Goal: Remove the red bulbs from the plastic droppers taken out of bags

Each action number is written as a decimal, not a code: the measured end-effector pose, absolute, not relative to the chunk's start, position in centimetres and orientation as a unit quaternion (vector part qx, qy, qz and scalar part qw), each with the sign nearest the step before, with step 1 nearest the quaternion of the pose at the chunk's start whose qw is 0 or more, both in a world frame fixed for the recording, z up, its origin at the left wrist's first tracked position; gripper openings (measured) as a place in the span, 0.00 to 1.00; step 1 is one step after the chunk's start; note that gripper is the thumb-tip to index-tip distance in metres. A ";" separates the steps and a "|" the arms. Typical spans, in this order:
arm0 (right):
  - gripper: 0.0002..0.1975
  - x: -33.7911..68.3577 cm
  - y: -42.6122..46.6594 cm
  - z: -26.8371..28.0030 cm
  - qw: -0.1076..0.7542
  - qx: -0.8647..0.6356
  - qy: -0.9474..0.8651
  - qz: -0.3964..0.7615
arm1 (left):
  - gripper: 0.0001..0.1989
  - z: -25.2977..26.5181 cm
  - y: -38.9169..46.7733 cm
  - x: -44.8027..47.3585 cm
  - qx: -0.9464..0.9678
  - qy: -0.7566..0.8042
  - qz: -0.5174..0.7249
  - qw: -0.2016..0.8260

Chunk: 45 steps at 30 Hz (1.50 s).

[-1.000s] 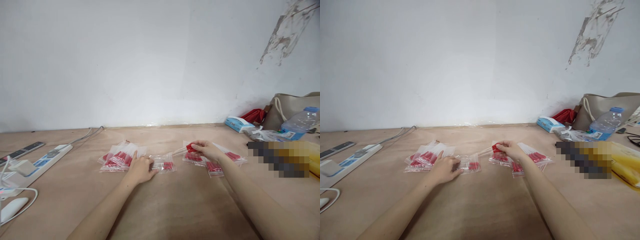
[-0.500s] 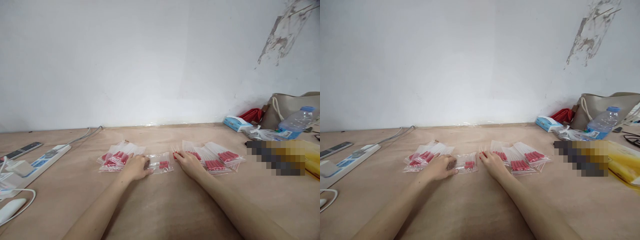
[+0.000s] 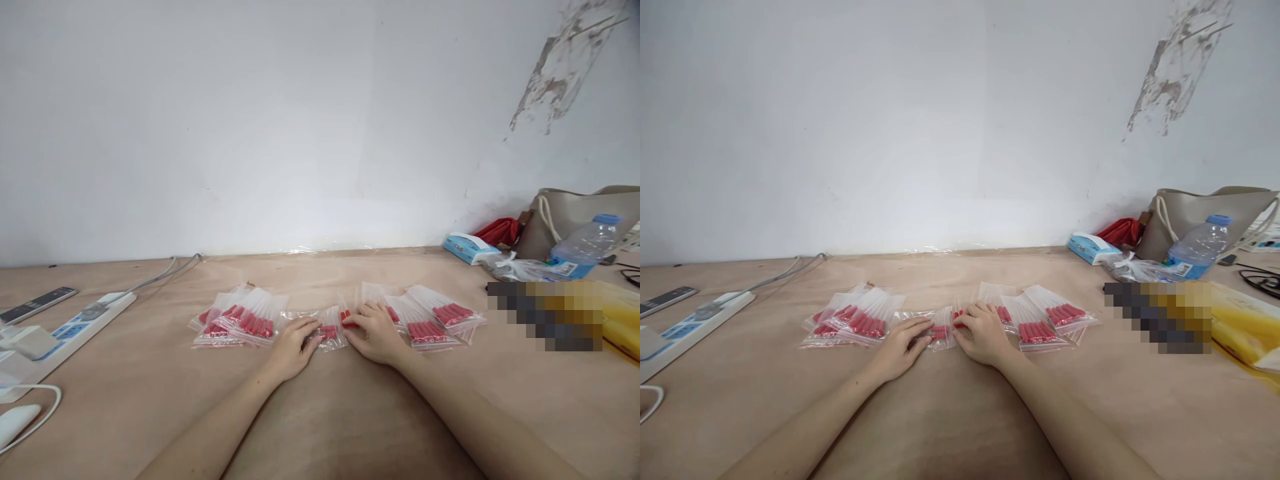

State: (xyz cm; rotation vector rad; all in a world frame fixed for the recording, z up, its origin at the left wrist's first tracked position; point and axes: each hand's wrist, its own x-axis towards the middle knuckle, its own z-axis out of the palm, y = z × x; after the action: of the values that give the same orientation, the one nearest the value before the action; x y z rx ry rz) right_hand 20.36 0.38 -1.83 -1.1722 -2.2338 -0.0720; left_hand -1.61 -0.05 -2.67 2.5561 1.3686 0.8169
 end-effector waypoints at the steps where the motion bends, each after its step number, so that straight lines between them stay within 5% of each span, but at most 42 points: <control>1: 0.08 20.2 0.3 -1.9 0.302 -0.440 -0.846 -0.019 | 0.16 -2.7 0.0 -1.7 0.845 0.450 0.279 0.069; 10: 0.13 18.9 -0.4 -0.8 0.215 -0.398 -0.892 -0.008 | 0.15 -1.7 -2.0 -2.2 0.857 0.431 0.269 0.091; 28: 0.05 17.8 -1.2 -0.8 0.164 -0.383 -0.909 -0.013 | 0.18 -2.0 -2.1 -2.7 0.860 0.432 0.253 0.097; 33: 0.05 17.8 -1.5 -0.6 0.232 -0.366 -0.900 0.051 | 0.18 -1.9 -2.1 -2.7 0.858 0.438 0.247 0.105; 41: 0.10 20.9 1.1 0.4 0.412 -0.352 -0.714 0.444 | 0.18 -1.8 -2.0 -2.9 0.852 0.441 0.263 0.100; 45: 0.16 23.9 2.4 2.5 0.460 -0.386 -0.666 0.442 | 0.19 -2.1 -1.9 -3.0 0.846 0.458 0.259 0.088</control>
State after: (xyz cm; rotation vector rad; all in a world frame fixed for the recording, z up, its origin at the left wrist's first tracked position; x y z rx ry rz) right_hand 23.94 2.42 2.47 -0.9495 -1.6396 1.0878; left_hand -2.95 -1.95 -2.08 2.5182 1.3638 0.7719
